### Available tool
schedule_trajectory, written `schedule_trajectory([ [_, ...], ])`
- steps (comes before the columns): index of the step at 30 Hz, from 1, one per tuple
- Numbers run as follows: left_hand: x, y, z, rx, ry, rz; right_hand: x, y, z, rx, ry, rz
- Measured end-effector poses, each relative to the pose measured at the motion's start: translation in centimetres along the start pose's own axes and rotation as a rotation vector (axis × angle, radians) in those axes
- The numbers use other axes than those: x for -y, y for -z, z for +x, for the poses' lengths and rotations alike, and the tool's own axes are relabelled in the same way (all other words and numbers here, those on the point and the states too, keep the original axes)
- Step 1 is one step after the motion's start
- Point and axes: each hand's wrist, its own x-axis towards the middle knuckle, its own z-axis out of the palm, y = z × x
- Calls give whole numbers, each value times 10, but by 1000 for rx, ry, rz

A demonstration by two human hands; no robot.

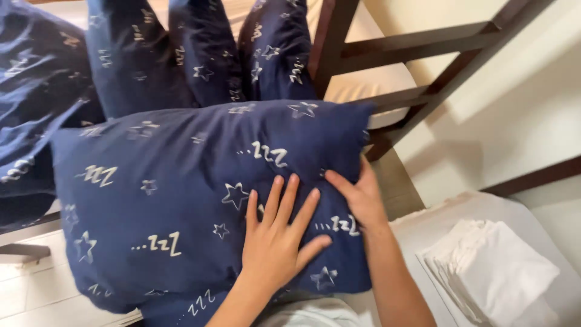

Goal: The person folds a white pillowcase on top of a blue pillow with star patterns. They then pick up several blue pillows from a nearby bed and arrange them in a row on the bed.

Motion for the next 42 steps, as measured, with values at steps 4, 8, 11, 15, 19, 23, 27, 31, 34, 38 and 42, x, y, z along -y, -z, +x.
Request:
schedule_trajectory([
  [4, 26, 39, -13, -159, 53, -20, 26, 7, -10, -34, 46, 62],
  [8, 62, 99, 16, -347, 140, 119, 62, -13, 15, 281, 308, 202],
  [11, 78, 124, 22, -414, 117, 82, 89, -43, 36, 575, 549, 370],
  [15, 124, 142, -27, -526, -8, 170, 126, -80, 56, 977, 880, 593],
  [19, 123, 151, -53, -432, -398, 327, 149, -46, 24, 894, 890, 217],
  [23, 80, 125, -37, -252, -139, 144, 109, 3, 30, 911, 783, -57],
  [27, 68, 109, -45, -40, 17, -160, 45, 17, 14, 1391, 229, -457],
  [31, 31, 86, 1, -11, 59, 1, 34, 50, -1, 1153, -54, -270],
  [34, 35, 20, -17, 165, 71, 191, 56, 6, -10, 644, 263, -446],
  [38, 26, 29, -30, 263, 55, 74, 30, -39, 0, 545, 455, -706],
  [42, 39, 65, -33, 153, 195, 161, -23, -33, 9, 508, 513, -988],
])
